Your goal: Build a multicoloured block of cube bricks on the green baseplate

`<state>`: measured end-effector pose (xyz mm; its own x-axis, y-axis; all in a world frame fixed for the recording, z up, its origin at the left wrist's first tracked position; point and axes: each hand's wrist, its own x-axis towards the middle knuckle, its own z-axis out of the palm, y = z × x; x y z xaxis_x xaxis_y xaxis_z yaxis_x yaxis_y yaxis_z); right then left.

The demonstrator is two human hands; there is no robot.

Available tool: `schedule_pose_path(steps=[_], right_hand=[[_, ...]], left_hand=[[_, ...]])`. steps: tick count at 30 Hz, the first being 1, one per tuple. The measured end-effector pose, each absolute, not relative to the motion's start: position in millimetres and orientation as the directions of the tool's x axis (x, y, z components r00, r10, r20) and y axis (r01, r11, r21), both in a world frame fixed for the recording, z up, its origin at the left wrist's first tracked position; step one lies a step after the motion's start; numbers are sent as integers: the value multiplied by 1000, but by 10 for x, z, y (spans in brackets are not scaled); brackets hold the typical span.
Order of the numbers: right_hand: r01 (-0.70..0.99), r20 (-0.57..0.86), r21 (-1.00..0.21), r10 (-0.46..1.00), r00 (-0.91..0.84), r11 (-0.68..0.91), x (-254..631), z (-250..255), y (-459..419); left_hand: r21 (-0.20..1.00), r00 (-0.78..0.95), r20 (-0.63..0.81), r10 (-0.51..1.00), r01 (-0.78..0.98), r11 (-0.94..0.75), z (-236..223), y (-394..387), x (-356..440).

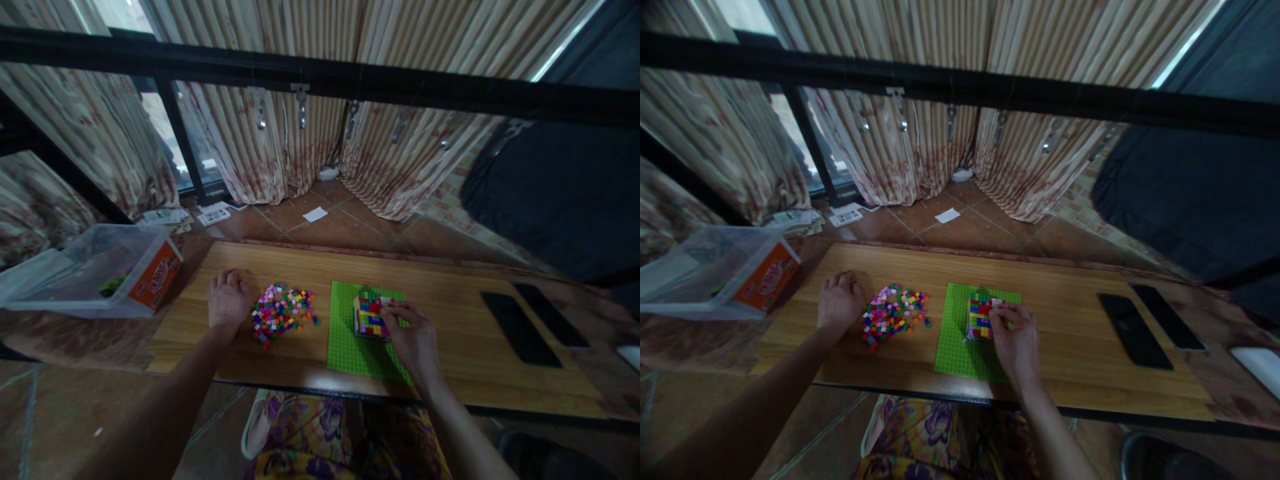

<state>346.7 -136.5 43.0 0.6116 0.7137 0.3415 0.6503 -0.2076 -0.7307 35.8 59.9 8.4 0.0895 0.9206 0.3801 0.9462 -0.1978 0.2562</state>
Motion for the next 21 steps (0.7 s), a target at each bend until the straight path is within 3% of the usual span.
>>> schedule_pose_path(steps=[8, 14, 21], right_hand=[[604, 322, -780, 721, 613, -166, 3478, 391, -1406], [644, 439, -758, 648, 622, -105, 3226, 534, -1626], [629, 336, -770, 906, 256, 108, 2437, 467, -1769]], left_hand=[[261, 88, 359, 929, 946, -190, 120, 583, 365], [241, 94, 380, 920, 950, -197, 120, 578, 365], [219, 94, 375, 922, 958, -187, 124, 555, 370]])
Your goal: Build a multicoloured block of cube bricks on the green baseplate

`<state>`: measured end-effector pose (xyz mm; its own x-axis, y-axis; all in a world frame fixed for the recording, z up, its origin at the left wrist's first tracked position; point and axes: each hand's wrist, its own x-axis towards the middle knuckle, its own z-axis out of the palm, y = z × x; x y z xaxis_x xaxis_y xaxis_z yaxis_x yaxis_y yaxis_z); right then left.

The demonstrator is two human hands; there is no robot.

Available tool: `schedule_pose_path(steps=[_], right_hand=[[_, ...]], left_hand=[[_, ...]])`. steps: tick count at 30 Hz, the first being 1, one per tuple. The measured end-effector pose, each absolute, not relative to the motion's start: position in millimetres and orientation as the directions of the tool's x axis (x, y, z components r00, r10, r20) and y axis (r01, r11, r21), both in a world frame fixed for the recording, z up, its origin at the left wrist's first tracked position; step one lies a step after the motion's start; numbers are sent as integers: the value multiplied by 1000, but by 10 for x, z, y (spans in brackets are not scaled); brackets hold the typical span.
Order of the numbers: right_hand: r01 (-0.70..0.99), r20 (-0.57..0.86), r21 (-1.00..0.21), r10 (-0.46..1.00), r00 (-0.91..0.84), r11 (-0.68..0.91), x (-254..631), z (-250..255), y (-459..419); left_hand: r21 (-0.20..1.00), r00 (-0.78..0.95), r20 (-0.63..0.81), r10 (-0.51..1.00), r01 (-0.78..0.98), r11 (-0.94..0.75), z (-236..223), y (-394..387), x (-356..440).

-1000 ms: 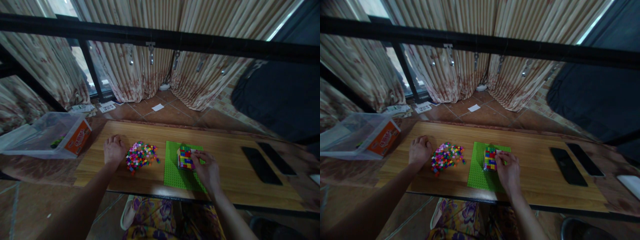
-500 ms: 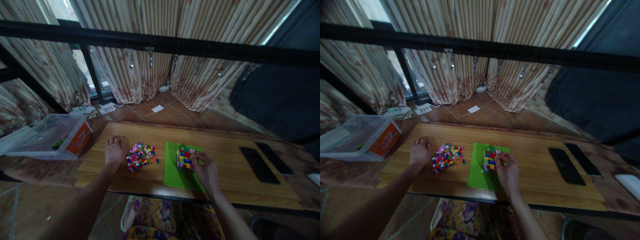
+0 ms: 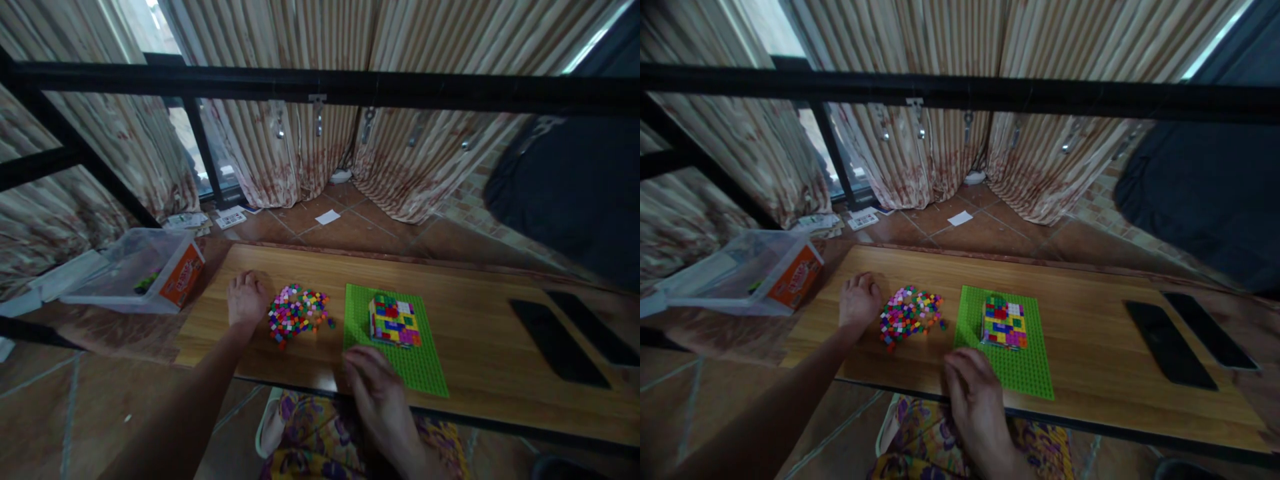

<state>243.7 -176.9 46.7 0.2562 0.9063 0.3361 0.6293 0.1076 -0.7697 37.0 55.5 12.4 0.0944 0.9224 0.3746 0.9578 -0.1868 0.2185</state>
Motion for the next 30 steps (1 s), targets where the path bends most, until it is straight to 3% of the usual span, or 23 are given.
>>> schedule_pose_path(steps=[4, 9, 16, 24, 30], right_hand=[[664, 297, -739, 941, 164, 118, 2251, 326, -1633], [776, 338, -628, 920, 201, 61, 2332, 289, -1295], [848, 245, -527, 946, 211, -53, 2379, 273, -997], [885, 271, -464, 956, 113, 27, 2348, 295, -874], [864, 292, -495, 954, 69, 89, 2371, 303, -818]], left_hand=[[217, 88, 357, 930, 961, -174, 126, 549, 375], [232, 77, 353, 932, 958, -167, 129, 534, 383], [235, 69, 340, 938, 959, -156, 143, 525, 396], [232, 65, 337, 939, 961, -150, 134, 529, 397], [229, 64, 346, 936, 962, -151, 126, 537, 390]])
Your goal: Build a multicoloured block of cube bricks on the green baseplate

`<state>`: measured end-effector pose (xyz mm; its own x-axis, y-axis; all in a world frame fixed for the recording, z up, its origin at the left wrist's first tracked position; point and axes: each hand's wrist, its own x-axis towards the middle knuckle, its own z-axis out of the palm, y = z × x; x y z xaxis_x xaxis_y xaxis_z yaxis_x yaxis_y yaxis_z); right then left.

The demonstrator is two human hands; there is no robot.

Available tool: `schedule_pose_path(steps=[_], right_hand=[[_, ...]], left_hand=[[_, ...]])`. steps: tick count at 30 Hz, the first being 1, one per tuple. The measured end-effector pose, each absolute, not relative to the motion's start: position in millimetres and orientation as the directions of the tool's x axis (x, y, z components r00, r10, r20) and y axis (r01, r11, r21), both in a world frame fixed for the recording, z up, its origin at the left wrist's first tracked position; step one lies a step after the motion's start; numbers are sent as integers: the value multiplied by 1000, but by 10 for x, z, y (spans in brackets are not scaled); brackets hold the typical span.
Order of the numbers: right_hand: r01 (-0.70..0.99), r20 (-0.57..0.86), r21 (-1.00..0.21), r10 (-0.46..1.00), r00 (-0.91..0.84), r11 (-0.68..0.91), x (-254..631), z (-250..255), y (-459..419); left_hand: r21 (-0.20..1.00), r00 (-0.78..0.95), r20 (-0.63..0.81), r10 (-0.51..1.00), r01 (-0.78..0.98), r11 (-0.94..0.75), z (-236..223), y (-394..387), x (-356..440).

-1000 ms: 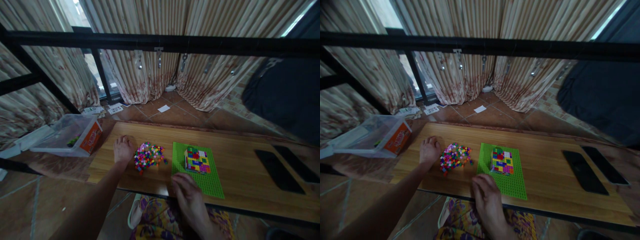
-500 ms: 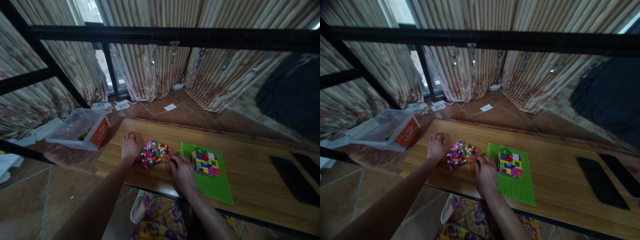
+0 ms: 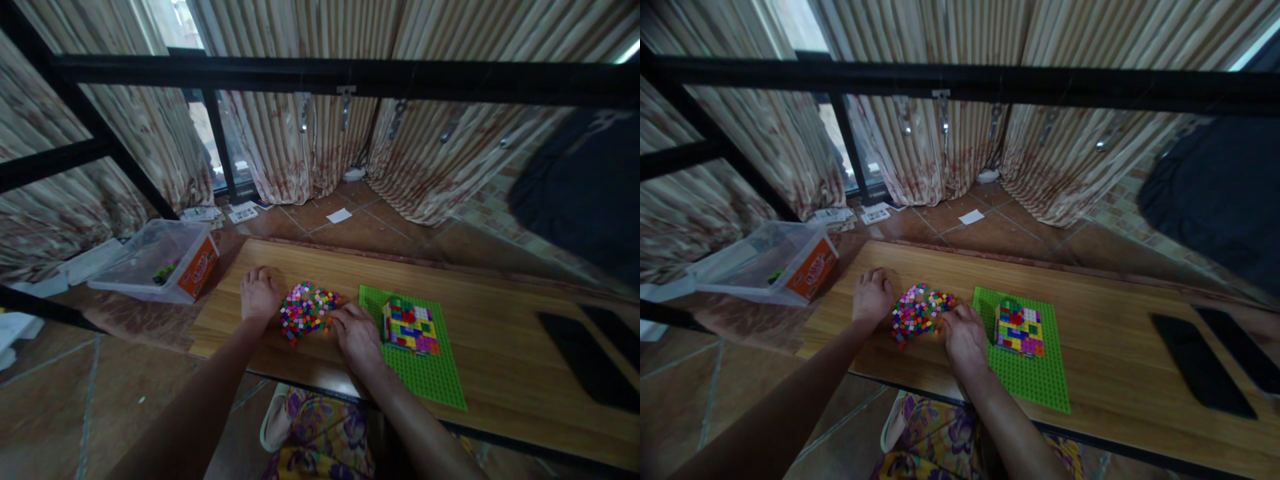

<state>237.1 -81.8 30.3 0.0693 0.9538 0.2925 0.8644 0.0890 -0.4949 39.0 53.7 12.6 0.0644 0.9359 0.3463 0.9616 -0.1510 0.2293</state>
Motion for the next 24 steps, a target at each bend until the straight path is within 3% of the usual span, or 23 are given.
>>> schedule_pose_path(steps=[11, 18, 24], right_hand=[[633, 362, -760, 904, 226, 146, 2560, 762, -1235], [659, 367, -744, 756, 542, -111, 3563, 830, -1342], [668, 326, -730, 786, 524, -143, 3751, 607, -1166]], left_hand=[[223, 102, 363, 926, 956, -192, 122, 569, 351], [194, 127, 392, 911, 956, -218, 100, 617, 321], [169, 151, 403, 903, 957, -236, 75, 656, 295]])
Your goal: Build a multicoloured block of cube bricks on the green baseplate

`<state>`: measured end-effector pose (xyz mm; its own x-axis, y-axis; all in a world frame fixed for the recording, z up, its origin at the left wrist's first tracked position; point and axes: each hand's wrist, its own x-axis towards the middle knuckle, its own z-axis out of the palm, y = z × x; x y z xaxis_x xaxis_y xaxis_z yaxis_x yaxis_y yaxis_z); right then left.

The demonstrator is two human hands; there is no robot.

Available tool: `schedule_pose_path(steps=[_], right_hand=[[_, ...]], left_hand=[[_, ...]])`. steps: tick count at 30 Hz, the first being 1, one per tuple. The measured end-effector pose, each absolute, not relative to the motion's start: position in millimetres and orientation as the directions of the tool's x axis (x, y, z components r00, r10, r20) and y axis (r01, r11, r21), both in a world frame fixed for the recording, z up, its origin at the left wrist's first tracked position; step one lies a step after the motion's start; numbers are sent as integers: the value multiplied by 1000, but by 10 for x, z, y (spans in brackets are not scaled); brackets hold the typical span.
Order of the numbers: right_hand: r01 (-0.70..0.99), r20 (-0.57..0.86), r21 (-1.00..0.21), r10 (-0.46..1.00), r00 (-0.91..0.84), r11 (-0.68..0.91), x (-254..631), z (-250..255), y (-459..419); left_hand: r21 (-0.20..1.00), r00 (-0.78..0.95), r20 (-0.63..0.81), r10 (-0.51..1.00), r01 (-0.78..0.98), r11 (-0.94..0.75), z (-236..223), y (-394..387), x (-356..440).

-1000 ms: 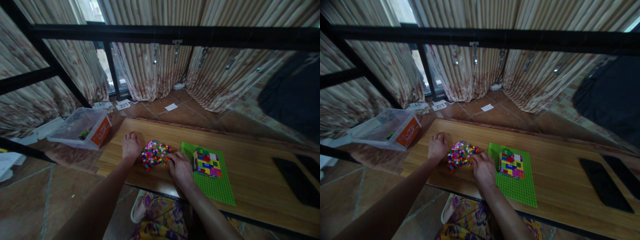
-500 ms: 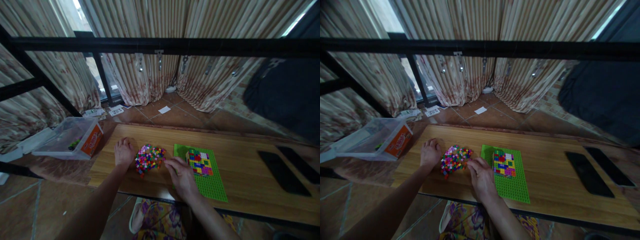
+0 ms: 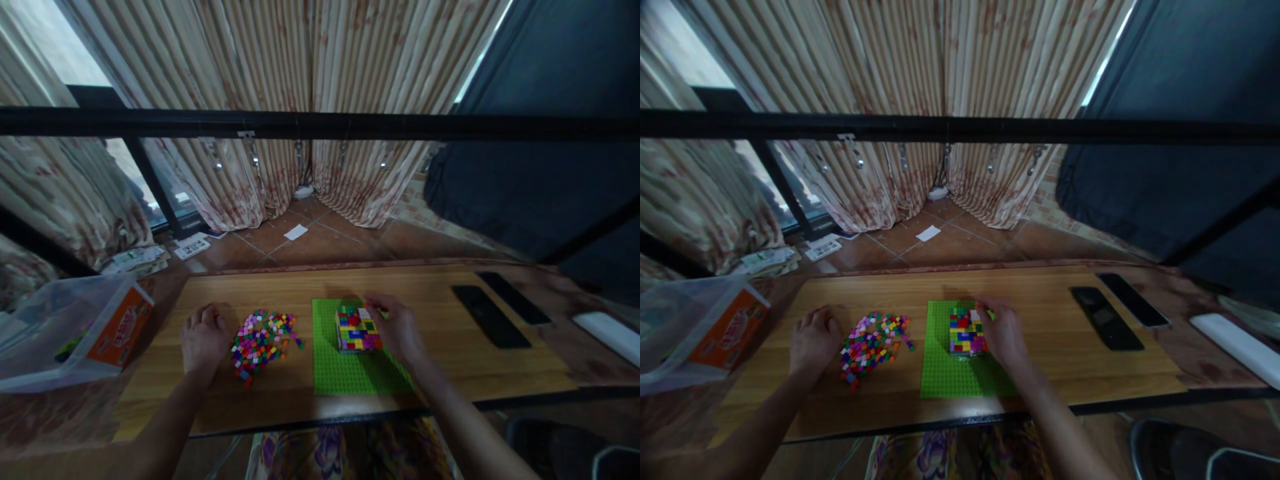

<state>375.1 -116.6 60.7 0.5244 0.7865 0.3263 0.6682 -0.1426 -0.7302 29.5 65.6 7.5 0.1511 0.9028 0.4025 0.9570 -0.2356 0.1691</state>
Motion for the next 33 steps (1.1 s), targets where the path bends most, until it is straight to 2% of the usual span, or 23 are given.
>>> schedule_pose_path(steps=[5, 10, 27, 33], right_hand=[[728, 336, -680, 844, 418, -90, 3697, 573, -1085], [738, 308, -674, 890, 335, -44, 3765, 590, -1080], [674, 237, -739, 936, 261, -1, 3879, 651, -1002], [701, 208, -713, 957, 204, 5, 3897, 732, -994]], left_hand=[[174, 152, 393, 907, 956, -235, 84, 672, 282], [129, 176, 375, 910, 963, -239, 95, 677, 285], [137, 145, 354, 924, 969, -204, 112, 645, 304], [141, 152, 375, 914, 966, -218, 102, 641, 309]])
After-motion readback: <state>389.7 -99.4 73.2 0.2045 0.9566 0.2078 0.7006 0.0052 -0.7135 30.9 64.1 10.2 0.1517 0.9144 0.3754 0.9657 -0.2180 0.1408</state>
